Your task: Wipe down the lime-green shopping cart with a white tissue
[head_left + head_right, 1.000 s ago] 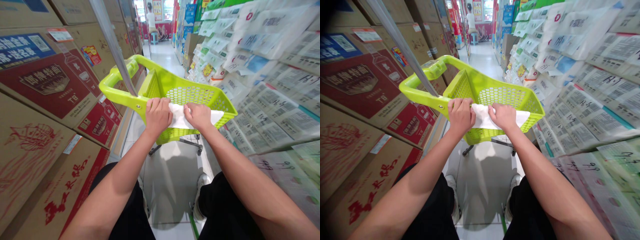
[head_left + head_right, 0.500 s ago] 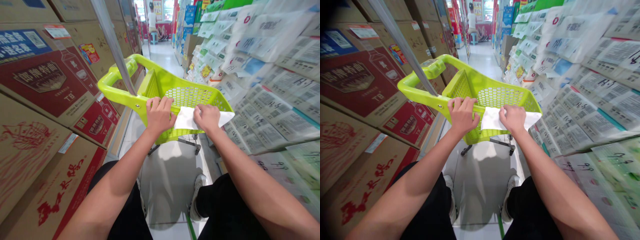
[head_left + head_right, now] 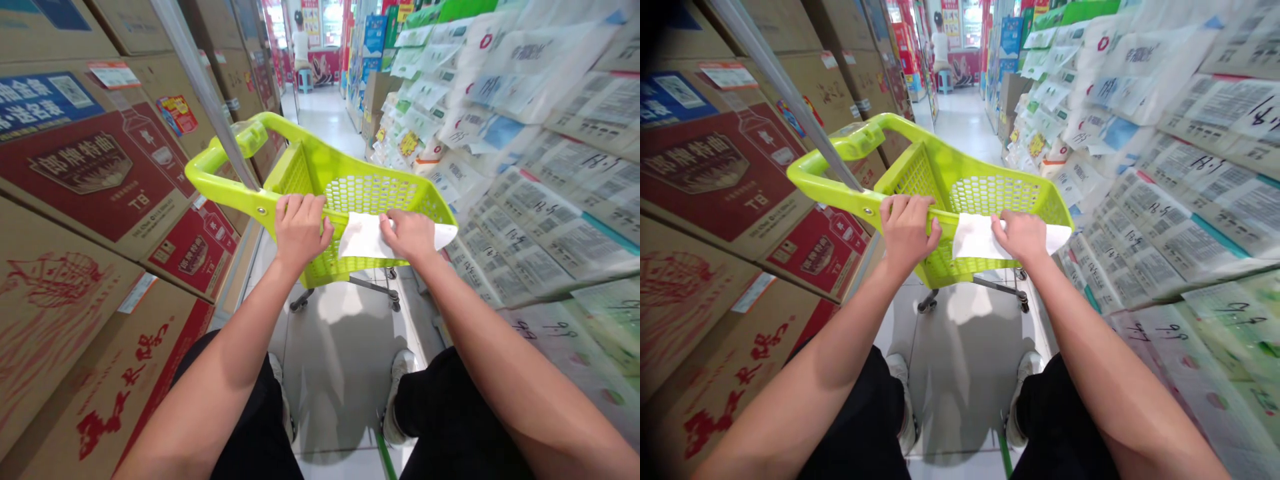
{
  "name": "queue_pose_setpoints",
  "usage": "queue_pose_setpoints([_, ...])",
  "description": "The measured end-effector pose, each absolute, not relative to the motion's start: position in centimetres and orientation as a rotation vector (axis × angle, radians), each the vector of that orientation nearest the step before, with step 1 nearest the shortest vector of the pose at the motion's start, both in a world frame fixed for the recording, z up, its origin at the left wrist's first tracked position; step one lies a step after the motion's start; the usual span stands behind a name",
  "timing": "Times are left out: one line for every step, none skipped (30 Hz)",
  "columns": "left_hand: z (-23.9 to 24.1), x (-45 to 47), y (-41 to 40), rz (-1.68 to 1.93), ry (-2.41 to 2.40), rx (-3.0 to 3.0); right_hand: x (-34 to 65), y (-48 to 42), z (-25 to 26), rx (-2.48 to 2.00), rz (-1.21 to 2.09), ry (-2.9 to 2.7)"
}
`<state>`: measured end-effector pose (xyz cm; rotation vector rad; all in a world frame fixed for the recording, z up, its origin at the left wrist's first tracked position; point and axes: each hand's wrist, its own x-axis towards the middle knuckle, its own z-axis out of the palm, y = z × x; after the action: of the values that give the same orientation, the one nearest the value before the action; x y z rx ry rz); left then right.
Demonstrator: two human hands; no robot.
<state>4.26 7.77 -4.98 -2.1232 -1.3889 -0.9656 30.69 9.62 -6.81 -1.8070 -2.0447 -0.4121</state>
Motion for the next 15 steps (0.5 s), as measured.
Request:
queue_pose_setpoints([-5.0,4.2,7.8,-0.977,-1.396,-2.127,32.0,9.8,-7.2,-1.856,-0.423,-2.018])
queue_pose_setpoints([-5.1,4.3,7.8,-0.986,-1.399,-2.129,33.3,9.9,-7.5,-1.897,-0.433,-1.992])
queue_pose_setpoints([-5.1,4.4,7.8,-0.989,-1.398,-2.133,34.3,10.0,-7.7,-1.927,-0.445,-1.969])
queue_pose_setpoints([-5.2,4.6,7.8,-0.988,-1.392,-2.137,35.0,10.1,-7.9,-1.944,-0.460,-1.947])
queue_pose_setpoints([-5.2,4.9,7.7,-0.983,-1.383,-2.141,35.4,10.2,-8.0,-1.954,-0.475,-1.925])
queue_pose_setpoints([-5.3,5.2,7.6,-0.978,-1.374,-2.143,35.4,10.2,-8.0,-1.959,-0.484,-1.900])
queue_pose_setpoints([-5.3,5.6,7.5,-0.973,-1.369,-2.142,35.1,10.3,-7.9,-1.960,-0.479,-1.875])
queue_pose_setpoints([-5.3,5.9,7.4,-0.968,-1.366,-2.142,34.4,10.2,-7.7,-1.956,-0.460,-1.854])
queue_pose_setpoints([-5.3,6.3,7.2,-0.966,-1.367,-2.143,33.4,10.1,-7.5,-1.943,-0.431,-1.842])
queue_pose_setpoints([-5.3,6.7,7.1,-0.965,-1.371,-2.147,32.1,9.9,-7.2,-1.915,-0.398,-1.846])
queue_pose_setpoints([-5.2,7.0,7.0,-0.962,-1.376,-2.157,30.5,9.7,-7.0,-1.869,-0.369,-1.868])
queue_pose_setpoints([-5.2,7.2,6.9,-0.959,-1.376,-2.175,28.9,9.4,-6.7,-1.807,-0.345,-1.904])
queue_pose_setpoints([-5.1,7.2,6.8,-0.954,-1.367,-2.200,27.3,9.1,-6.4,-1.733,-0.329,-1.949])
queue_pose_setpoints([-5.1,7.1,6.7,-0.947,-1.347,-2.232,25.7,8.9,-6.1,-1.657,-0.318,-1.990])
queue_pose_setpoints([-5.1,6.8,6.7,-0.942,-1.315,-2.264,24.5,8.7,-5.9,-1.585,-0.304,-2.028])
